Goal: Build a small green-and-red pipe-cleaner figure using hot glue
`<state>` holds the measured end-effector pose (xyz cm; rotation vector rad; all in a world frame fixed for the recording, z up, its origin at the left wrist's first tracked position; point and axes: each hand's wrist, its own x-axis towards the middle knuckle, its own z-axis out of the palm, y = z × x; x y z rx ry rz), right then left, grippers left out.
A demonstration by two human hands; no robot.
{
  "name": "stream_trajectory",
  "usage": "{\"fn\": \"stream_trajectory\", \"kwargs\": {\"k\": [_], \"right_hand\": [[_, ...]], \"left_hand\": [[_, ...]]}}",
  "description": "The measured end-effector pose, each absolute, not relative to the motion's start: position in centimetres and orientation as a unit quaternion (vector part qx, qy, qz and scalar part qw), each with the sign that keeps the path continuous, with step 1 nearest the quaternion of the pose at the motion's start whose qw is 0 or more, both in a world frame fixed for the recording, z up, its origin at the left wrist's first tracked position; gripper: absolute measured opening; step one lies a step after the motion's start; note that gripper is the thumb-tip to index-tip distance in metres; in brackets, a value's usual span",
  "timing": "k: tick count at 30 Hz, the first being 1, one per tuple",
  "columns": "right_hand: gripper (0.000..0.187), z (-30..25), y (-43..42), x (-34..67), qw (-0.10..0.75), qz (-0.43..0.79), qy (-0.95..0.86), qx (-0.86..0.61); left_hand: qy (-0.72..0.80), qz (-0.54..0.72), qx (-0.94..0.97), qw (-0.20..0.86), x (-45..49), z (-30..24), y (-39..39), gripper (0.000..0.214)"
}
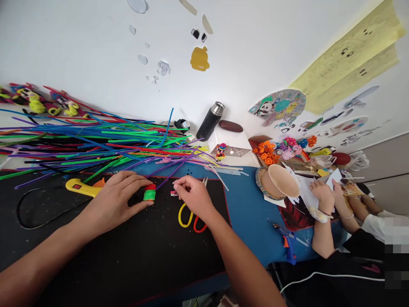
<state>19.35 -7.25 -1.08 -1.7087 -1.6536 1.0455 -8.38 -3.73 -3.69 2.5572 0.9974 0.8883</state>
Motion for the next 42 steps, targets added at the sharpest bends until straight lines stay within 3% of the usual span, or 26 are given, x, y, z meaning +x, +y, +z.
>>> {"fn": "stream_trajectory", "kwargs": {"k": [2, 9, 19, 32, 42], "right_hand": [[0.016, -1.0, -8.5, 18.2, 0.270, 0.392, -0.608, -0.636], [0.013, -1.0, -10.6, 16.7, 0.097, 0.237, -0.712, -0.654], [0.014, -1.3, -11.7, 16.4, 0.023, 0.183, -0.729, -0.660], [0.015, -2.1, -11.8, 16.4, 0.053, 0.188, -0.725, -0.660], [0.019, -2.7, -12.8, 18.1, 0.176, 0.250, -0.658, -0.688]], "left_hand": [[0.349, 0.302, 0.878, 0.124, -8.5, -3.5, -3.7, 0.031], [0.360, 0.293, 0.875, 0.138, -8.7, -3.3, -3.5, 0.030], [0.354, 0.275, 0.883, 0.142, -8.6, -3.3, -3.7, 0.033], [0.360, 0.202, 0.903, 0.122, -8.7, -3.9, -3.7, 0.036], [0.363, 0.212, 0.897, 0.138, -8.8, -4.1, -3.7, 0.036]]}}
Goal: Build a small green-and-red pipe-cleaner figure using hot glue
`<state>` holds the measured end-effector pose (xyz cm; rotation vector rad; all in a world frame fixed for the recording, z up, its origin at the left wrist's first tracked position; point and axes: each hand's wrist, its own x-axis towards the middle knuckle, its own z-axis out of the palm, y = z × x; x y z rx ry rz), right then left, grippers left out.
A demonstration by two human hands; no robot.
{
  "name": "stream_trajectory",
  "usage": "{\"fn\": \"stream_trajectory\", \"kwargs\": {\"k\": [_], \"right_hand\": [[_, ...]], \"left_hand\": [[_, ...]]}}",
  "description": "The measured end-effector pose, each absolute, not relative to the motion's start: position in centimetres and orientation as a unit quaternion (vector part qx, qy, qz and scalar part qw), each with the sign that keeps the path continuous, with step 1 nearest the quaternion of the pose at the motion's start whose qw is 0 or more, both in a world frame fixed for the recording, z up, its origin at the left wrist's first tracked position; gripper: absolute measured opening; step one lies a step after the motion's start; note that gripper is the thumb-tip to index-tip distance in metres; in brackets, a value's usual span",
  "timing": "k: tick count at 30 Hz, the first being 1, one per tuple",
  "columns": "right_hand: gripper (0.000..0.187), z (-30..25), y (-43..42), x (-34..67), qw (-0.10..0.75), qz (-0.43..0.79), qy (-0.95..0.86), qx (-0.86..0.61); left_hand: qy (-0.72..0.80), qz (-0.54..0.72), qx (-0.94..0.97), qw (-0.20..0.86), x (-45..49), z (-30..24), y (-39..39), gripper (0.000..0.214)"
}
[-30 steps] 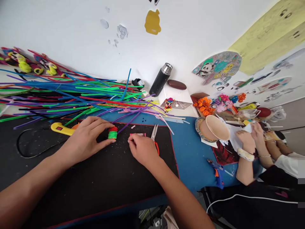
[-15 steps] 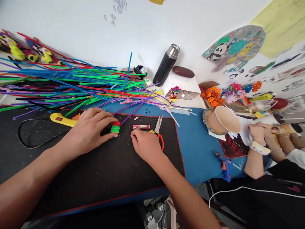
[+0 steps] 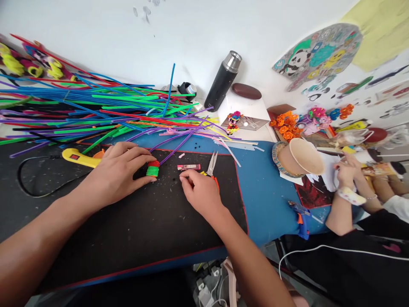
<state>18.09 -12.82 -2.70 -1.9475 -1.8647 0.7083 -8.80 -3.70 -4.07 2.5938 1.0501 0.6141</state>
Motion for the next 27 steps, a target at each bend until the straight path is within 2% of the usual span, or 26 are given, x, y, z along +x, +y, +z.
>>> {"fn": "stream_trajectory", "kwargs": {"k": [3, 9, 13, 22, 27], "right_hand": [[0.020, -2.6, -13.2, 18.4, 0.178, 0.246, -0.656, -0.691], [0.021, -2.3, -13.1, 17.3, 0.097, 0.207, -0.709, -0.667], [0.020, -2.3, -12.8, 16.6, 0.082, 0.194, -0.718, -0.663], [0.023, -1.3, -12.4, 18.0, 0.127, 0.180, -0.692, -0.688], [0.024, -0.1, -11.8, 20.0, 0.171, 0.161, -0.667, -0.707]], "left_hand": [[0.360, 0.212, 0.898, 0.134, -8.8, -4.1, -3.7, 0.036], [0.361, 0.216, 0.897, 0.136, -8.8, -4.1, -3.6, 0.035], [0.365, 0.215, 0.896, 0.134, -8.8, -4.0, -3.6, 0.035], [0.358, 0.235, 0.894, 0.130, -8.8, -3.8, -3.7, 0.034], [0.395, 0.295, 0.860, 0.132, -9.3, -2.3, -3.5, 0.027]]}}
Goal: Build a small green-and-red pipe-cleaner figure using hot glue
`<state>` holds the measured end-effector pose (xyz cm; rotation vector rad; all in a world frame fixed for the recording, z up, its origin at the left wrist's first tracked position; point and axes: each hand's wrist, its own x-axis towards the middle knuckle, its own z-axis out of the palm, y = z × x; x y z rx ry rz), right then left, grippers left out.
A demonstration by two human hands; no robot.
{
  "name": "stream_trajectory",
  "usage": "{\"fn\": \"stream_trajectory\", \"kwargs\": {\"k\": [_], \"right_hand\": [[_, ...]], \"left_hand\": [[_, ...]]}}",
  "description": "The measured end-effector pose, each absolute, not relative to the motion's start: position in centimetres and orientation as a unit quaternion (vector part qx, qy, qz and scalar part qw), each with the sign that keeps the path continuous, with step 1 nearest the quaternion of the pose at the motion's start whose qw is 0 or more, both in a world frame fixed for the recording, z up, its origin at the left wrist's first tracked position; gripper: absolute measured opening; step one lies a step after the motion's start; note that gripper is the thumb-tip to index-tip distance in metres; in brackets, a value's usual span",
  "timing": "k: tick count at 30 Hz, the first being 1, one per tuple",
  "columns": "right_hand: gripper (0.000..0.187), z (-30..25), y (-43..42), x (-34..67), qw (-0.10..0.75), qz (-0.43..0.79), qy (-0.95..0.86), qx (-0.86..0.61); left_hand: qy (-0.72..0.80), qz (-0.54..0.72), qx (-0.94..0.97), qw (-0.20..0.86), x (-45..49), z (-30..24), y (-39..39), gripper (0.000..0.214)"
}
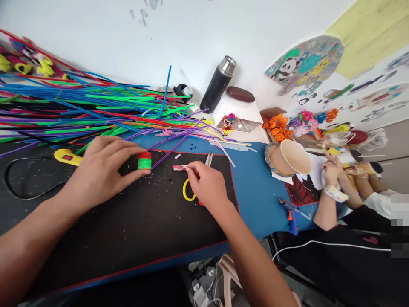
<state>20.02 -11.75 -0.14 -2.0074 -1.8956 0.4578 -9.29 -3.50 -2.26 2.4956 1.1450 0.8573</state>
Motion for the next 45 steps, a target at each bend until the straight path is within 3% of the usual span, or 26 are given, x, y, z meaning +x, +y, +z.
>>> {"fn": "stream_trajectory", "kwargs": {"k": [5, 11, 16, 21, 28, 35, 45], "right_hand": [[0.021, 0.4, -11.1, 19.8, 0.173, 0.176, -0.679, -0.692], [0.017, 0.2, -10.4, 15.8, 0.106, 0.192, -0.740, -0.636], [0.017, 0.3, -9.7, 11.6, 0.100, 0.208, -0.777, -0.585], [0.029, 0.7, -8.3, 5.9, 0.074, 0.189, -0.855, -0.478], [0.053, 1.1, -4.4, 0.4, 0.039, 0.136, -0.855, -0.499], [0.026, 0.2, -2.8, -1.4, -0.002, 0.125, -0.854, -0.505], [0.027, -0.4, -6.3, 2.0, 0.024, 0.095, -0.851, -0.516]], "left_hand": [[0.512, 0.419, 0.749, 0.042, -11.7, -0.3, -2.5, 0.042], [0.598, 0.457, 0.658, 0.026, -14.1, 0.1, -1.1, 0.039], [0.606, 0.467, 0.643, 0.030, -14.4, 0.1, -1.1, 0.037], [0.619, 0.478, 0.622, 0.037, -15.2, 0.3, -1.1, 0.041], [0.606, 0.549, 0.574, 0.040, -16.0, -0.2, -0.4, 0.044], [0.591, 0.573, 0.564, 0.063, -16.2, 0.1, -0.6, 0.042], [0.576, 0.576, 0.556, 0.167, -16.5, 2.0, -1.2, 0.043]]}}
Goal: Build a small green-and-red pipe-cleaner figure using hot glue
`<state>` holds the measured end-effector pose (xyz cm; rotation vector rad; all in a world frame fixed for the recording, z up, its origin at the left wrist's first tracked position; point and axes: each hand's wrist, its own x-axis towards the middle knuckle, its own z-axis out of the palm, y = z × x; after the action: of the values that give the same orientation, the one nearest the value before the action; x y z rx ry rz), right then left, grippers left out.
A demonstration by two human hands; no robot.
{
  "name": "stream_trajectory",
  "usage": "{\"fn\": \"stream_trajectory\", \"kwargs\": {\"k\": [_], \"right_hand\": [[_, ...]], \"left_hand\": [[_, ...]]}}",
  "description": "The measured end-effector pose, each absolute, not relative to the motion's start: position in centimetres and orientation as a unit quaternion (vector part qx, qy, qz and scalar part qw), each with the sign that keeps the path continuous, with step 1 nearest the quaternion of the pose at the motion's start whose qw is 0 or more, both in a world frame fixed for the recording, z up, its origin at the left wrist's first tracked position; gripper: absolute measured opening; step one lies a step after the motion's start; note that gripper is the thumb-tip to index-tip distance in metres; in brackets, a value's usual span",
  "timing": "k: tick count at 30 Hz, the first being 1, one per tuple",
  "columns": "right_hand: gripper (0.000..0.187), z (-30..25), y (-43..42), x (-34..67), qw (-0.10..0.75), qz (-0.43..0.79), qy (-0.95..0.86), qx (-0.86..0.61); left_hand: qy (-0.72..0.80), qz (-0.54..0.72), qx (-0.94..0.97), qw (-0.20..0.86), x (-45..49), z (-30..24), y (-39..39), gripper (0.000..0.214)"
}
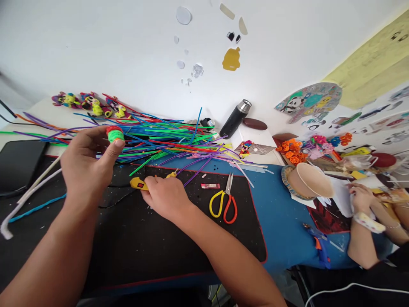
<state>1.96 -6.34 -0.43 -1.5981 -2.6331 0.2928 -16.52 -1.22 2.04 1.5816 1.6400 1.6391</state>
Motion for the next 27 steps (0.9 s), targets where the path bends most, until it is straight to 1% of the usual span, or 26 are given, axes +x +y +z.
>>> {"fn": "stream_trajectory", "kwargs": {"k": [3, 5, 10, 12, 14, 17, 19, 23, 27], "right_hand": [[0.026, -0.3, -7.1, 3.1, 0.031, 0.080, -0.859, -0.504], [0.027, -0.1, -7.4, 3.8, 0.047, 0.066, -0.868, -0.489], [0.034, 0.7, -8.0, 5.0, 0.097, 0.027, -0.885, -0.454], [0.034, 0.8, -8.1, 5.3, 0.105, 0.018, -0.883, -0.457], [0.032, 0.7, -8.2, 5.4, 0.105, 0.014, -0.880, -0.464], [0.033, 0.3, -8.4, 5.5, 0.117, 0.021, -0.876, -0.468], [0.035, 0.0, -8.6, 5.5, 0.132, 0.024, -0.875, -0.466], [0.038, -0.6, -9.2, 5.6, 0.147, 0.028, -0.868, -0.474], [0.042, -0.8, -10.1, 5.2, 0.162, 0.065, -0.849, -0.498]], "left_hand": [[0.557, 0.590, 0.542, 0.219, -16.9, 2.9, -1.4, 0.048], [0.553, 0.582, 0.526, 0.280, -16.9, 3.4, -1.6, 0.052], [0.543, 0.463, 0.545, 0.440, -16.7, 4.0, -3.8, 0.067], [0.530, 0.418, 0.541, 0.501, -16.8, 3.8, -5.2, 0.071], [0.518, 0.396, 0.543, 0.529, -17.0, 3.4, -6.4, 0.069], [0.518, 0.384, 0.551, 0.530, -17.2, 2.7, -7.8, 0.064], [0.513, 0.382, 0.545, 0.543, -17.0, 2.4, -8.6, 0.064], [0.495, 0.416, 0.469, 0.601, -16.1, 2.0, -10.1, 0.064], [0.450, 0.462, 0.399, 0.651, -15.4, 0.9, -11.3, 0.055]]}}
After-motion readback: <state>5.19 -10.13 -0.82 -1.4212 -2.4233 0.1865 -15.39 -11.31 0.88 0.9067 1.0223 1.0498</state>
